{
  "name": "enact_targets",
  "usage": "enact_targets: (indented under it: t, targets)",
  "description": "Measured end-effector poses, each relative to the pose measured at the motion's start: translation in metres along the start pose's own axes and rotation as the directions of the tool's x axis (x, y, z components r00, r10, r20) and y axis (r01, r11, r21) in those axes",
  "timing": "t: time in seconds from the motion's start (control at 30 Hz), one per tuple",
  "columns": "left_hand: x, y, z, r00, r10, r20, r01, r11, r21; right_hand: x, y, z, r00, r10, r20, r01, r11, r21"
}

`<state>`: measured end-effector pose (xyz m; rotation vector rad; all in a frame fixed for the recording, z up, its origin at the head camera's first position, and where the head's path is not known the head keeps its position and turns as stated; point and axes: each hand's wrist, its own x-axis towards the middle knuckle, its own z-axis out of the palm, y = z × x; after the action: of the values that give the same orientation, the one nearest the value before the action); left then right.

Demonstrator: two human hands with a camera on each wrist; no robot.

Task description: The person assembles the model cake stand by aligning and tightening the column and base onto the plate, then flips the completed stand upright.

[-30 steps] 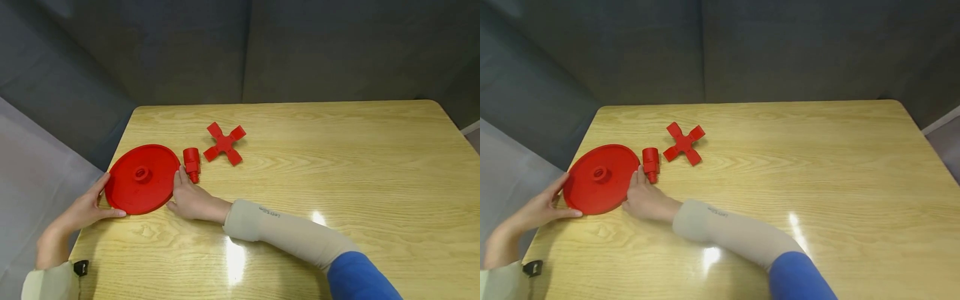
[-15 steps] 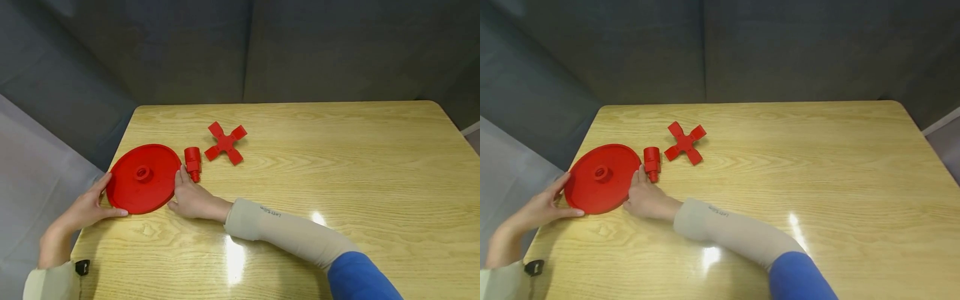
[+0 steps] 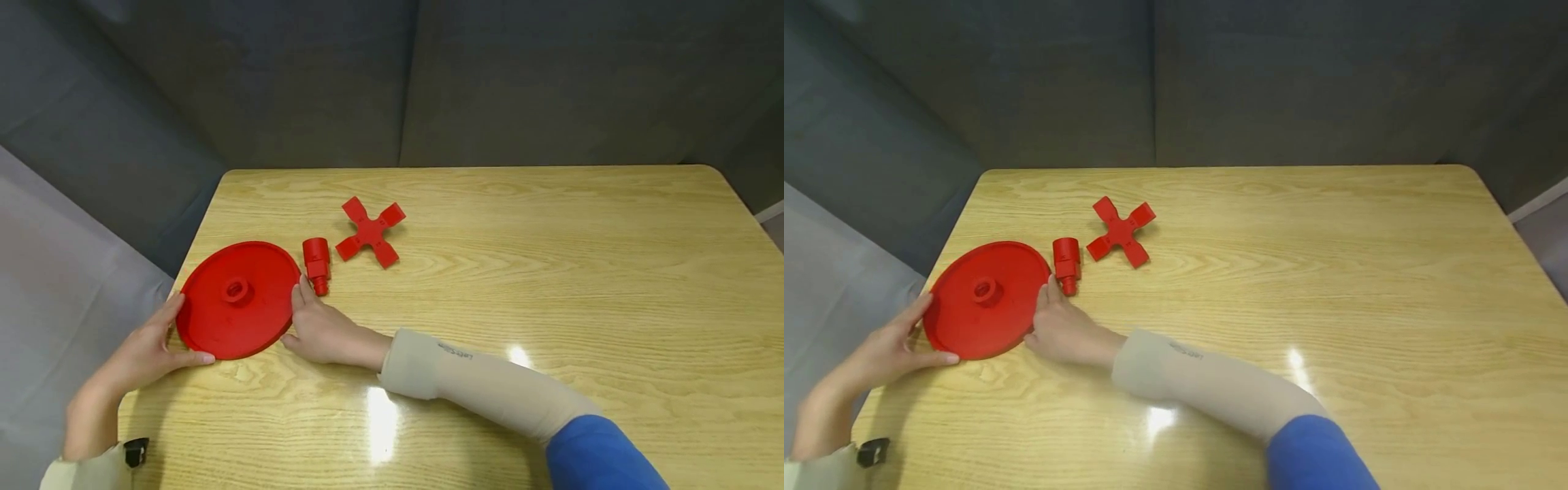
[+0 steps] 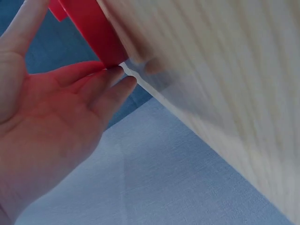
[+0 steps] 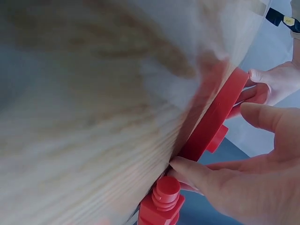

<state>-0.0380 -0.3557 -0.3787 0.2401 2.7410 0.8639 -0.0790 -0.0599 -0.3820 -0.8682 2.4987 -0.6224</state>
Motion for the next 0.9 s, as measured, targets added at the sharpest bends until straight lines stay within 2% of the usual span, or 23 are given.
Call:
enact_targets:
  t: [0.17, 0.53, 0.73, 0.9]
  targets:
    - [-0.009, 0.003, 0.007, 0.999, 0.030, -0.036, -0.030, 0.999, 0.011, -0.009, 0.001, 0.001, 1.000, -0.006, 0.012, 0.006, 1.000, -0.003]
    - [-0.028, 0.015, 0.021, 0.998, -0.015, -0.059, 0.018, 0.999, 0.036, -0.027, 0.002, 0.004, 0.999, -0.033, 0.008, 0.033, 0.999, 0.014]
    - [-0.036, 0.024, 0.026, 0.997, -0.077, -0.025, 0.078, 0.996, 0.035, -0.036, 0.005, 0.004, 0.999, -0.051, -0.008, 0.051, 0.998, 0.023]
    - [-0.041, 0.030, 0.029, 0.996, -0.092, -0.015, 0.092, 0.995, 0.026, -0.045, 0.005, 0.006, 0.999, -0.044, -0.013, 0.044, 0.999, 0.008]
